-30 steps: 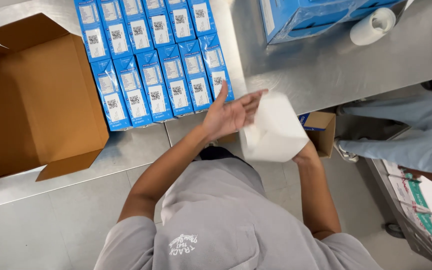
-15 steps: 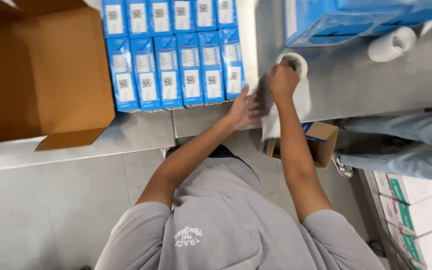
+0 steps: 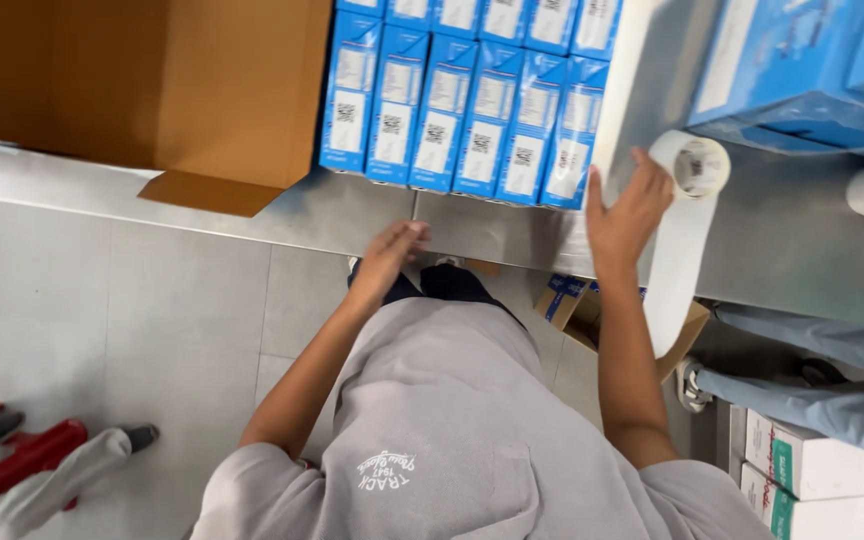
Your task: The person applies small stickers to the side of blue milk cartons and then packs the cartons into cardboard boxes.
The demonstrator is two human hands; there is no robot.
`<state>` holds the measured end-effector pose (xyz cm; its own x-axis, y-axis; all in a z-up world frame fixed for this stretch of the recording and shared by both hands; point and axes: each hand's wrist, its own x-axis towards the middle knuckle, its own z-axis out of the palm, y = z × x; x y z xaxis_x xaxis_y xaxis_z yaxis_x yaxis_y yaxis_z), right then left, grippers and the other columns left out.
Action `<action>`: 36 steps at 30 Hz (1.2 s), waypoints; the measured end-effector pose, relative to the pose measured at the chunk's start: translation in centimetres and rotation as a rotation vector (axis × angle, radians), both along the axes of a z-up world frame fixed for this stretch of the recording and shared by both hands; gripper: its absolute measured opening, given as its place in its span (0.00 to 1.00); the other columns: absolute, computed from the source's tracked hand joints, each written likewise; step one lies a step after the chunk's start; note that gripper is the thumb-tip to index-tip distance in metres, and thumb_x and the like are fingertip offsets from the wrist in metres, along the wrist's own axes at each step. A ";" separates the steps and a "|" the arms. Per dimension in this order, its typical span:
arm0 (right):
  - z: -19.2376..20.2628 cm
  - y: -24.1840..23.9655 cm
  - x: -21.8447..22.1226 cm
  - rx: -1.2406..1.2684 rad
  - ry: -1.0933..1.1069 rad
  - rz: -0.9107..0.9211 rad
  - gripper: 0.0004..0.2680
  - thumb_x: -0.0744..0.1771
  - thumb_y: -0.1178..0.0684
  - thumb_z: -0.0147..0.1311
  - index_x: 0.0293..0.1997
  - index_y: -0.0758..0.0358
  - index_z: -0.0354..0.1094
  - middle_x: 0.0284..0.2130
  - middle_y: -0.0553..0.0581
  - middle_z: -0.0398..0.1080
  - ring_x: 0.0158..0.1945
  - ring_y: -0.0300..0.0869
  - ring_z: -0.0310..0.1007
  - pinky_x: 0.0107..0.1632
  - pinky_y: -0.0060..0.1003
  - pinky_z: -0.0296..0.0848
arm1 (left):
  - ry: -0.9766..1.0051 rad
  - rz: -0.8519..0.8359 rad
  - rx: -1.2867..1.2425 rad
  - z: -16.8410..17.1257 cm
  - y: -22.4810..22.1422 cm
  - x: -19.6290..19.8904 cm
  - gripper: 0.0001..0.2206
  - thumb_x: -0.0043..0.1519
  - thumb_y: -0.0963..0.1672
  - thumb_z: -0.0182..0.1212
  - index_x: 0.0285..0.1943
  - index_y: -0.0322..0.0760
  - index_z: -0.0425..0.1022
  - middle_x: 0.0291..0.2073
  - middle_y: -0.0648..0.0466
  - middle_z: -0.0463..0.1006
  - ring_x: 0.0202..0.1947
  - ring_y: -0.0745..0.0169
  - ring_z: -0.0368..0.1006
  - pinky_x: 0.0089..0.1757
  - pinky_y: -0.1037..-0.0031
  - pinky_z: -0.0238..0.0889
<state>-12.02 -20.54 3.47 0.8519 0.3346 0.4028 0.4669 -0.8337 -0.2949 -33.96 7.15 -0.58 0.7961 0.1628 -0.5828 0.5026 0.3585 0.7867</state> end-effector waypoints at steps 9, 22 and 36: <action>2.0 16.5 -3.7 0.258 0.239 0.341 0.18 0.71 0.45 0.63 0.61 0.67 0.64 0.57 0.68 0.68 0.61 0.58 0.65 0.63 0.51 0.64 | -0.336 0.437 0.864 14.5 11.9 -3.1 0.07 0.71 0.41 0.59 0.49 0.27 0.78 0.38 0.53 0.80 0.36 0.70 0.74 0.40 0.78 0.68; -0.3 40.0 -2.1 -0.156 0.325 -0.025 0.29 0.67 0.36 0.61 0.65 0.77 0.58 0.61 0.73 0.57 0.63 0.62 0.53 0.61 0.58 0.53 | -0.496 0.327 1.502 16.3 31.1 -11.3 0.05 0.64 0.34 0.65 0.46 0.29 0.78 0.36 0.48 0.80 0.32 0.58 0.75 0.35 0.72 0.69; -4.1 43.7 -1.6 -0.242 0.258 -0.242 0.32 0.65 0.47 0.67 0.69 0.80 0.52 0.57 0.76 0.62 0.59 0.66 0.65 0.54 0.56 0.71 | -0.610 0.247 1.400 16.3 37.4 -13.5 0.09 0.61 0.35 0.68 0.48 0.33 0.79 0.37 0.51 0.81 0.32 0.58 0.77 0.36 0.70 0.68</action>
